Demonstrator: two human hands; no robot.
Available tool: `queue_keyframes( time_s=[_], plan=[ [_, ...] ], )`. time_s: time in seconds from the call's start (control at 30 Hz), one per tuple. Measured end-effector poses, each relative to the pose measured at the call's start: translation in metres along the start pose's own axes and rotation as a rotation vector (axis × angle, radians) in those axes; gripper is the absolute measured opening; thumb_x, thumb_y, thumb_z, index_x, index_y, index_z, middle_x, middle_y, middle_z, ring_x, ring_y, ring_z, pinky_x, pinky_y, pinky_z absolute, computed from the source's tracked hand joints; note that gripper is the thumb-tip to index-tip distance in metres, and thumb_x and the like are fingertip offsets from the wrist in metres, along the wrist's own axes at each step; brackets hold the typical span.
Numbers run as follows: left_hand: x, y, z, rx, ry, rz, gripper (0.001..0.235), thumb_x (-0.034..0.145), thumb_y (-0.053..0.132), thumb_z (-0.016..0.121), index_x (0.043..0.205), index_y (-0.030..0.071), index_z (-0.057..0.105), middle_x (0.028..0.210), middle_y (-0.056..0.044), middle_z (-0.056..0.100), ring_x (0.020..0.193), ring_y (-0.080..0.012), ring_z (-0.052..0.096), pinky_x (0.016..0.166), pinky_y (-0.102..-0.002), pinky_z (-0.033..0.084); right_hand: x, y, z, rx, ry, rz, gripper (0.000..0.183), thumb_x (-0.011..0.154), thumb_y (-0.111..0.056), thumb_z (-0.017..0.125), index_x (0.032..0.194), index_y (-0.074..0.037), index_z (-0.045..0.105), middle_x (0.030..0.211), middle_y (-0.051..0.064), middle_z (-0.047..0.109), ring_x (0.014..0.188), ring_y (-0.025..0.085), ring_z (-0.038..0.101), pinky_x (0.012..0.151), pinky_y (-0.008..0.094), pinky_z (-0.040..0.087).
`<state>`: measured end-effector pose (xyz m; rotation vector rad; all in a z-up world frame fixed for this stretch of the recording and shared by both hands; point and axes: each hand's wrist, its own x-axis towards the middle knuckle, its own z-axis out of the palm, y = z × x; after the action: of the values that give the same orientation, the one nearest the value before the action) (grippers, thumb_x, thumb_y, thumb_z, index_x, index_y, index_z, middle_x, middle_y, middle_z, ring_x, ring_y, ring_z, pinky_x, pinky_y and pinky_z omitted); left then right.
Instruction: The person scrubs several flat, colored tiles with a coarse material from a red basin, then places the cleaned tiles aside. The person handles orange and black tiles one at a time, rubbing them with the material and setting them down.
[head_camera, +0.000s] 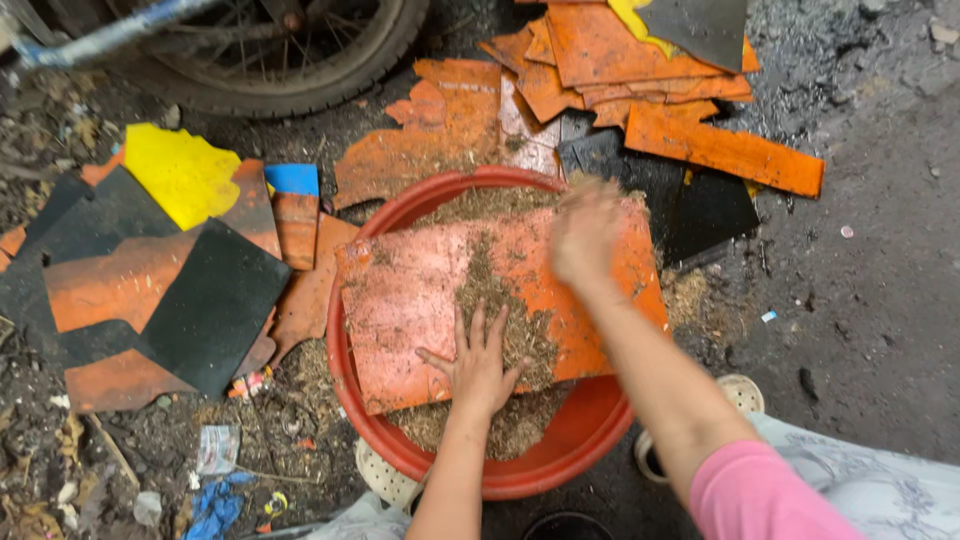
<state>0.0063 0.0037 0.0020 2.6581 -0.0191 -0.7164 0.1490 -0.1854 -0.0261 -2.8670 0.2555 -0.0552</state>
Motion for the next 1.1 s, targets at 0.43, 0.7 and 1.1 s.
queue_keyframes(
  time_s=[0.43, 0.7, 1.1],
  plan=[
    [-0.007, -0.001, 0.003, 0.002, 0.018, -0.015, 0.094, 0.081, 0.064, 0.072, 0.157, 0.041, 0.022, 0.169, 0.004, 0.01, 0.157, -0.0289, 0.002, 0.101, -0.09, -0.012, -0.008, 0.037, -0.059, 0.019, -0.206, 0.026, 0.061, 0.107, -0.035, 0.036, 0.159, -0.01, 0.017, 0.172, 0.012, 0.01, 0.158, 0.034, 0.003, 0.123, 0.059, 0.0],
    [-0.01, -0.004, 0.008, 0.023, 0.046, 0.009, 0.097, 0.079, 0.059, 0.073, 0.16, 0.039, 0.023, 0.17, 0.001, 0.009, 0.156, -0.0298, 0.004, 0.1, -0.09, -0.01, -0.073, -0.039, -0.02, -0.079, -0.503, -0.369, 0.063, 0.107, -0.039, 0.024, 0.16, -0.013, 0.004, 0.17, 0.009, -0.001, 0.155, 0.029, -0.007, 0.124, 0.056, -0.006],
    [-0.005, -0.002, 0.016, 0.025, 0.07, 0.005, 0.093, 0.082, 0.06, 0.072, 0.158, 0.037, 0.023, 0.17, 0.0, 0.01, 0.158, -0.0292, 0.0, 0.099, -0.091, -0.009, -0.123, -0.007, -0.021, 0.02, -0.322, -0.231, 0.078, 0.103, -0.044, 0.04, 0.161, -0.004, 0.006, 0.167, 0.016, 0.0, 0.154, 0.037, -0.005, 0.121, 0.06, 0.0]
  ],
)
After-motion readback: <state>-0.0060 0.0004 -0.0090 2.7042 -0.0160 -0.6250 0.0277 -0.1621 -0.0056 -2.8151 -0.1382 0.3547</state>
